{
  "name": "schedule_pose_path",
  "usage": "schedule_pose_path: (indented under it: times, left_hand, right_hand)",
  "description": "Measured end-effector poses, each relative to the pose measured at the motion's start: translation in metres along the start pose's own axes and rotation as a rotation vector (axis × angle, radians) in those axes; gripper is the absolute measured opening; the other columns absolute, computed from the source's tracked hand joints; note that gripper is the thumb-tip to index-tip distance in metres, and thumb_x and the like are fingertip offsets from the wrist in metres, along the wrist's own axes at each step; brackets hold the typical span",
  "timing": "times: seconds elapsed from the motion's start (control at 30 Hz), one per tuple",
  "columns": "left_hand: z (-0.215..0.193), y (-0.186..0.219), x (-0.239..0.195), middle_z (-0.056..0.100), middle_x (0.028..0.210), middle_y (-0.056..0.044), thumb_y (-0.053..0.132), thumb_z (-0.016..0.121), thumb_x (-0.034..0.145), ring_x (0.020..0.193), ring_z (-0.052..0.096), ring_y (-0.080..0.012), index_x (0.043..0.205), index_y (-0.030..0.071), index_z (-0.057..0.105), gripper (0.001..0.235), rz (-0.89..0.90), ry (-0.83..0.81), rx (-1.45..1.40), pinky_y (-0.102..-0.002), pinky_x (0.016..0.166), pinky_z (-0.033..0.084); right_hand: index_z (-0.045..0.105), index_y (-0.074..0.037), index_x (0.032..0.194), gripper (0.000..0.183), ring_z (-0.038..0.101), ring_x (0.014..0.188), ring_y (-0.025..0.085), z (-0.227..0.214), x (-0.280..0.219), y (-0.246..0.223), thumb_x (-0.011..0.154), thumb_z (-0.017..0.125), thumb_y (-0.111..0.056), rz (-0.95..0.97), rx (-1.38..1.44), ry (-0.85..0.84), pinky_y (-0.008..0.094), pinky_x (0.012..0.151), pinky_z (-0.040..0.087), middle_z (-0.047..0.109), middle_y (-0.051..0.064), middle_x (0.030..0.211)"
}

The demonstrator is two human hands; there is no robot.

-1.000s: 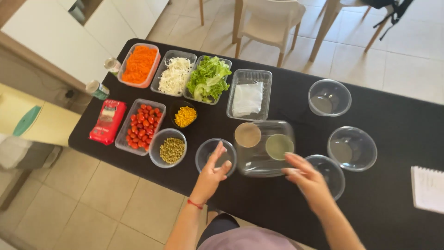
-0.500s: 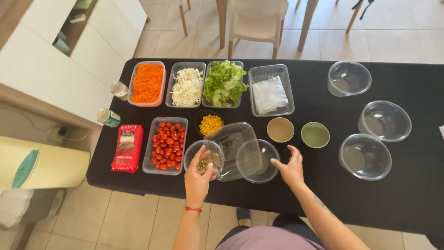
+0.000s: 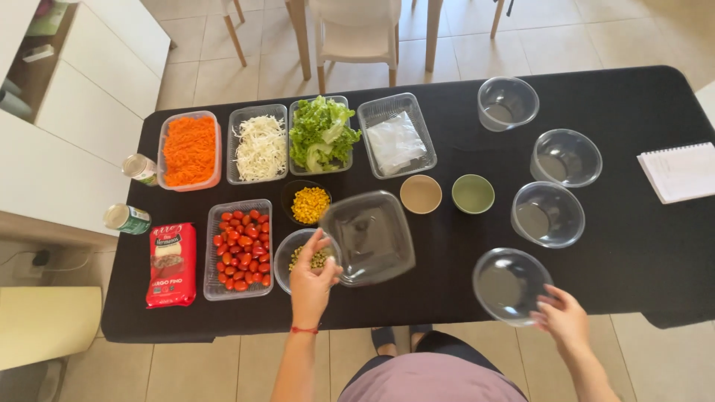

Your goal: The person slices cucumbers on a cutting board and places them on a plate. They then stir diced meat cooking in a pan on the stove using a wooden spoon. Finally, they transfer shredded cheese from a large container into a smaller bowl at a table.

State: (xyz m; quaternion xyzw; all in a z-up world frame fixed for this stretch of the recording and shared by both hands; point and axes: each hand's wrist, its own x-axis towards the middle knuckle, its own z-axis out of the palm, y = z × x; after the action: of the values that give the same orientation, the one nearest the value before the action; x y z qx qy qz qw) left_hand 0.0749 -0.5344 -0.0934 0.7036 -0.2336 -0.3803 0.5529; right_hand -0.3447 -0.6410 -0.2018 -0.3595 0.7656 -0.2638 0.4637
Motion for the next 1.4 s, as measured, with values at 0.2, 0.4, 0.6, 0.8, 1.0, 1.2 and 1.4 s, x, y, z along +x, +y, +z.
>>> schedule_pose_path:
  times: [0.2,0.4,0.6,0.8,1.0,1.2,1.4]
  left_hand:
    - [0.047,-0.077,0.016,0.064,0.110,-0.001,0.006,0.051,0.073,0.050,0.063,-0.0118,0.128,0.019,0.052,0.057,-0.143,-0.106,0.163,-0.021,0.041,0.050]
    - [0.075,-0.174,0.043,0.052,0.133,-0.008,0.018,0.056,0.080,0.118,0.052,-0.0266,0.137,0.022,0.041,0.059,0.099,-0.017,0.479,-0.038,0.098,0.040]
    - [0.061,-0.125,0.003,0.048,0.136,-0.009,0.015,0.057,0.082,0.123,0.049,-0.0237,0.135,0.013,0.043,0.055,0.195,-0.019,0.472,-0.034,0.101,0.039]
    - [0.046,-0.122,-0.038,0.071,0.106,0.003,0.019,0.061,0.080,0.087,0.070,-0.0085,0.112,0.021,0.062,0.033,-0.058,0.035,0.381,-0.022,0.081,0.050]
    - [0.033,-0.096,-0.073,0.072,0.108,0.008,0.020,0.059,0.082,0.079,0.066,-0.0075,0.110,0.021,0.064,0.028,-0.381,0.117,0.280,-0.021,0.082,0.048]
    - [0.026,-0.089,-0.090,0.075,0.106,0.009,0.025,0.060,0.083,0.087,0.071,-0.0064,0.107,0.024,0.066,0.025,-0.520,0.217,0.244,-0.022,0.087,0.049]
    - [0.011,-0.084,-0.093,0.076,0.102,0.007,0.024,0.059,0.083,0.091,0.070,-0.0047,0.103,0.021,0.068,0.022,-0.487,0.192,0.202,-0.019,0.087,0.051]
  right_hand:
    - [0.037,0.000,0.141,0.060,0.056,0.098,0.028,-0.032,0.023,0.025,0.090,0.059,-0.023,-0.057,0.042,0.086,0.040,0.069,0.045,0.051,0.019,0.128]
    - [0.065,0.001,0.128,0.048,0.058,0.092,0.025,-0.049,0.080,0.063,0.087,0.074,-0.021,-0.799,-0.445,0.493,0.037,0.089,0.041,0.065,0.014,0.108]
    - [0.069,-0.007,0.117,0.033,0.059,0.103,0.026,0.021,0.025,-0.036,0.085,0.069,-0.010,-1.016,-0.451,0.215,0.035,0.082,0.047,0.066,0.011,0.115]
    - [0.051,-0.013,0.129,0.057,0.064,0.089,0.023,0.141,0.024,-0.059,0.077,0.066,-0.030,-0.540,-0.582,-0.463,0.035,0.087,0.048,0.054,0.014,0.120]
    - [0.044,-0.008,0.129,0.052,0.065,0.066,0.020,0.189,-0.005,-0.073,0.080,0.061,-0.010,0.011,-0.322,-0.646,0.029,0.059,0.057,0.056,0.012,0.096]
    - [0.057,-0.018,0.116,0.049,0.057,0.082,0.020,0.205,0.031,-0.081,0.069,0.071,-0.021,-0.246,-0.300,-0.541,0.033,0.057,0.050,0.051,0.012,0.110]
    - [0.050,-0.021,0.131,0.057,0.054,0.104,0.017,0.227,0.042,-0.134,0.077,0.066,-0.018,-0.155,-0.176,-0.546,0.033,0.076,0.049,0.044,0.001,0.136]
